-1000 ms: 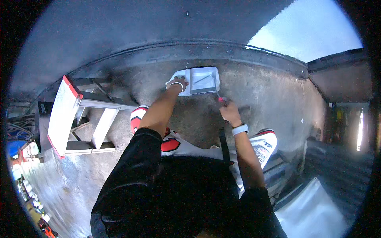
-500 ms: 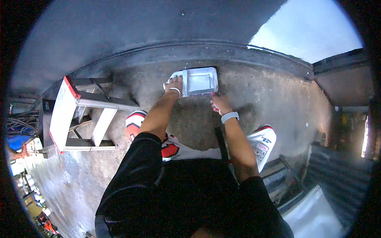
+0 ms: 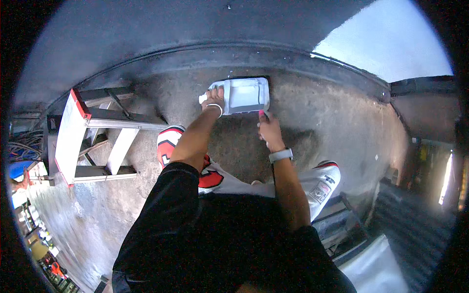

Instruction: Using a paint roller to apply white paint to a dark wall.

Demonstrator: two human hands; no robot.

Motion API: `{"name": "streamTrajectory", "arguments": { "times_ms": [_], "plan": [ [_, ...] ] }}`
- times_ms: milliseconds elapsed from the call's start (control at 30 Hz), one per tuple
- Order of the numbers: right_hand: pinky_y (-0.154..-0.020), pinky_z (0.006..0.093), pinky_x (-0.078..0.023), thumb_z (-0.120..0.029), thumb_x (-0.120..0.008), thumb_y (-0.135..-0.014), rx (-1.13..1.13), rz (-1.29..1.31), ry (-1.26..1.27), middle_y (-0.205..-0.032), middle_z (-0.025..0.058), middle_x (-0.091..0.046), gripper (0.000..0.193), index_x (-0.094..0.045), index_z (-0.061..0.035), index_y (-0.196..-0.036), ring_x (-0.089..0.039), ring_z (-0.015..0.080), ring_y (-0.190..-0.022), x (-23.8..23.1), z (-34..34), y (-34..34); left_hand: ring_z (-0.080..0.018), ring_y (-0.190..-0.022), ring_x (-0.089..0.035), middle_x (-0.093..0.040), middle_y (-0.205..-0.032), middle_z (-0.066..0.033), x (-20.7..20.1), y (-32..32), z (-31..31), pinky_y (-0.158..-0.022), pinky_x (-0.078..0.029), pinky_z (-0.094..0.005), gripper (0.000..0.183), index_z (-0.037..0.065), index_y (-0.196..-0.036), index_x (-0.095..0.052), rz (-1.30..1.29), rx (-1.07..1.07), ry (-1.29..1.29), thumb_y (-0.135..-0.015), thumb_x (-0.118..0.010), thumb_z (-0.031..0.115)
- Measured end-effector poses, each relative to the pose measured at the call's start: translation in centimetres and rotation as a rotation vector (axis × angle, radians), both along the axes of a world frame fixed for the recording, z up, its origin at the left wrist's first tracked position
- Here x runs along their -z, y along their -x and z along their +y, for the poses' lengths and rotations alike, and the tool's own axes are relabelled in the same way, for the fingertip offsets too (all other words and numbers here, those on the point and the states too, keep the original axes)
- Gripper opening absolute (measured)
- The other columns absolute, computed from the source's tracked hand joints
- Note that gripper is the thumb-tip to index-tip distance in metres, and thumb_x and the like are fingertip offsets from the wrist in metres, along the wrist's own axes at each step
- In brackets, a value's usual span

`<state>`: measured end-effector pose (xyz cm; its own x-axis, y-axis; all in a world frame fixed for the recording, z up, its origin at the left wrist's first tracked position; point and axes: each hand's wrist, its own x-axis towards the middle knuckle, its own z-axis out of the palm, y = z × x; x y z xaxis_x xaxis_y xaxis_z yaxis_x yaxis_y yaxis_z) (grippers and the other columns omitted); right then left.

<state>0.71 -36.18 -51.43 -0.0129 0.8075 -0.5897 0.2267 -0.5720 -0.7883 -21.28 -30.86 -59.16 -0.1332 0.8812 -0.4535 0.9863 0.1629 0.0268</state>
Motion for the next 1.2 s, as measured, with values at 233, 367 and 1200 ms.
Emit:
{"name": "streamTrajectory", "arguments": {
  "times_ms": [233,367,1200],
  "plan": [
    [-0.04,0.0258,-0.034,-0.032,-0.055,-0.097,0.048,0.018,0.052,-0.073,0.0016,-0.054,0.032,-0.055,-0.007,-0.117,-0.046,0.0095,-0.051,0.5,0.4,-0.7,-0.0406,-0.141,-0.023,-0.013,-0.159,-0.0144,0.3,-0.7,0.5,-0.098,-0.043,-0.0599,0.063,0.016,-0.153,-0.005,-0.018,-0.015,0.061,-0.098,-0.034,0.016],
    [-0.041,0.0247,-0.033,-0.035,-0.057,-0.096,0.056,0.147,0.074,-0.075,0.0018,-0.054,0.032,-0.055,-0.0067,-0.112,-0.045,0.0086,-0.051,1.2,2.1,-1.2,-0.0409,-0.144,-0.017,-0.01,-0.16,-0.0112,0.6,-1.2,0.8,-0.098,-0.042,-0.0616,0.063,0.016,-0.154,-0.004,-0.039,-0.01,0.096,-0.098,-0.033,0.015],
    [-0.042,0.028,-0.041,-0.034,-0.052,-0.097,-0.168,-0.179,-0.024,-0.073,0.0031,-0.057,0.041,-0.053,-0.0036,-0.125,-0.05,0.0111,-0.049,4.6,-1.0,-3.9,-0.0407,-0.142,-0.021,-0.016,-0.158,-0.0102,1.3,-1.1,0.8,-0.091,-0.044,-0.0676,0.062,0.018,-0.153,-0.008,-0.048,-0.038,-0.017,-0.099,-0.036,0.023]
  ]
}}
